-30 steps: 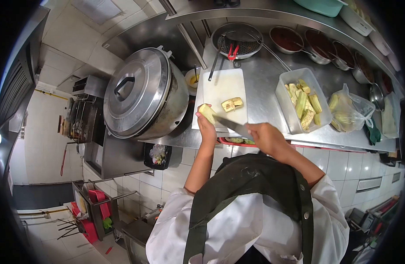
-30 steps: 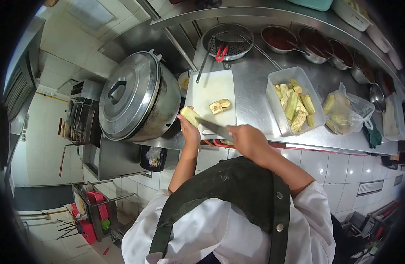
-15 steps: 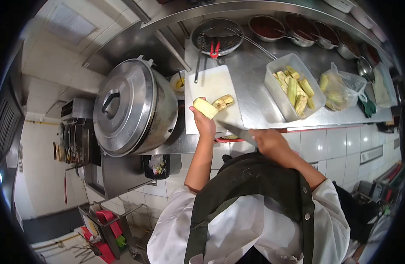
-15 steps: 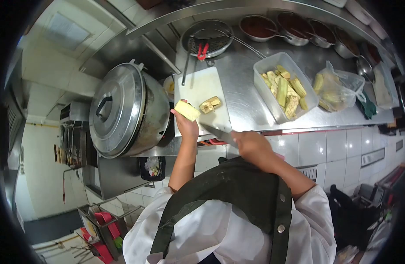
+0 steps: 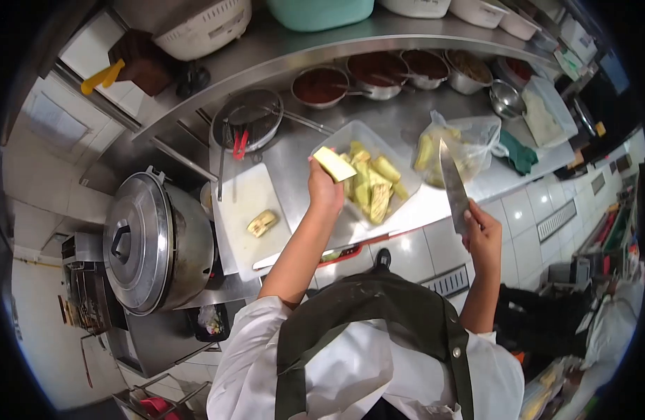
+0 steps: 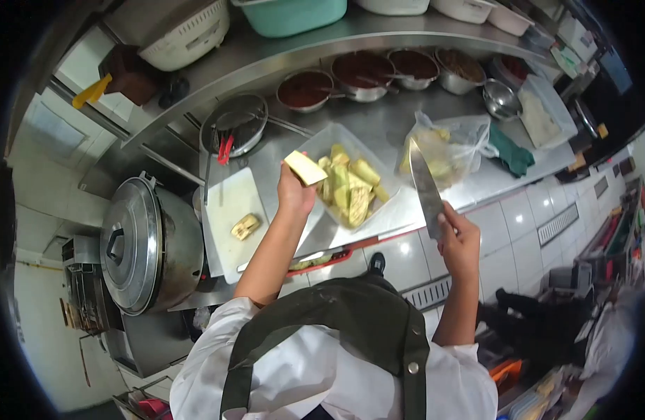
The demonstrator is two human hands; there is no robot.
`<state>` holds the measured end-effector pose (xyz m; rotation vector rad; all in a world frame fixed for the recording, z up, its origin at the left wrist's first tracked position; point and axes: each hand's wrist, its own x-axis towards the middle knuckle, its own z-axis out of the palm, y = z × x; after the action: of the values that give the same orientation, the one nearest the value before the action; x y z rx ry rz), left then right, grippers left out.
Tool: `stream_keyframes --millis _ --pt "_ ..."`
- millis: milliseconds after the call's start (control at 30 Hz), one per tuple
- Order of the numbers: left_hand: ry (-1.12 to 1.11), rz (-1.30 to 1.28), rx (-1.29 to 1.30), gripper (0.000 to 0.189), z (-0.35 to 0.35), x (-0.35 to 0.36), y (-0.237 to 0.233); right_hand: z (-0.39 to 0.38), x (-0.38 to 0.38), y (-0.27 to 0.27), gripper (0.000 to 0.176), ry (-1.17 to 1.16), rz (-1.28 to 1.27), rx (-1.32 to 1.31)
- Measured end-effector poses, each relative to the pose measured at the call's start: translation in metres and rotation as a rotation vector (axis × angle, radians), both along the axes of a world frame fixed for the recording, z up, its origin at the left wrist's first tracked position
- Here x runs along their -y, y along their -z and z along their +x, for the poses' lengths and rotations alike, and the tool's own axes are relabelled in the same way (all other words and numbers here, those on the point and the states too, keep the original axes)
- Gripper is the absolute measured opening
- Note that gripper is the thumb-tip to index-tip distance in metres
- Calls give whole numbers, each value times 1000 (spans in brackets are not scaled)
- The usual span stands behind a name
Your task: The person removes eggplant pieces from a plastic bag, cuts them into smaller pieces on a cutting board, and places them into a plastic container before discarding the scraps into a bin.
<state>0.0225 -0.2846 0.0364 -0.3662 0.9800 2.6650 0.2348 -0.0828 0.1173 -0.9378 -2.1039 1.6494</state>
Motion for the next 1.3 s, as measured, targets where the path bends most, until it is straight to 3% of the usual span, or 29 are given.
stream_keyframes --millis 67,100,167,233,333,400,467,500,667,800,833,933,1000,1033,1133,1300 --pt "-88 -61 69 43 -18 -13 -3 0 -34 6 31 -44 -18 -75" --pt "-23 -214 31 43 -35 -9 25 2 -50 11 31 -39 -10 -81" --pt "-48 -422 4 46 -43 -4 38 4 -79 23 32 -32 -28 -69" --pt "-148 -515 -37 49 -36 16 17 0 -102 33 33 -21 -42 -38" --pt "-359 -687 -147 44 -10 77 -21 -18 -119 41 33 -84 -62 -82" --pt "-451 -1023 -212 43 -3 141 -1 -38 -118 43 33 -143 -78 -111" --pt "-357 -1607 -419 54 3 208 41 -56 -108 39 33 -186 -25 -139" --pt "-186 -1763 -356 64 9 227 52 -62 -100 33 33 -199 -20 -128" --pt "247 -2069 -275 77 24 201 76 -77 -54 30 37 -262 -177 -140" --pt "392 -2207 -422 69 5 191 102 -79 -3 20 39 -310 -233 -127" --pt "461 -2198 -424 62 -1 193 96 -79 9 13 40 -340 -228 -130" --pt "100 -1760 -555 45 -7 219 99 -83 44 1 35 -378 -192 -82" --pt "-129 -1305 -418 35 -4 227 101 -83 53 17 26 -446 -192 -19" --pt "-234 -1074 -343 31 0 230 97 -84 63 20 13 -465 -239 -56" --pt "-166 -806 126 31 14 242 73 -89 106 27 13 -376 -341 37" --pt "-55 -249 245 39 32 262 88 -103 163 40 15 -667 -348 133"
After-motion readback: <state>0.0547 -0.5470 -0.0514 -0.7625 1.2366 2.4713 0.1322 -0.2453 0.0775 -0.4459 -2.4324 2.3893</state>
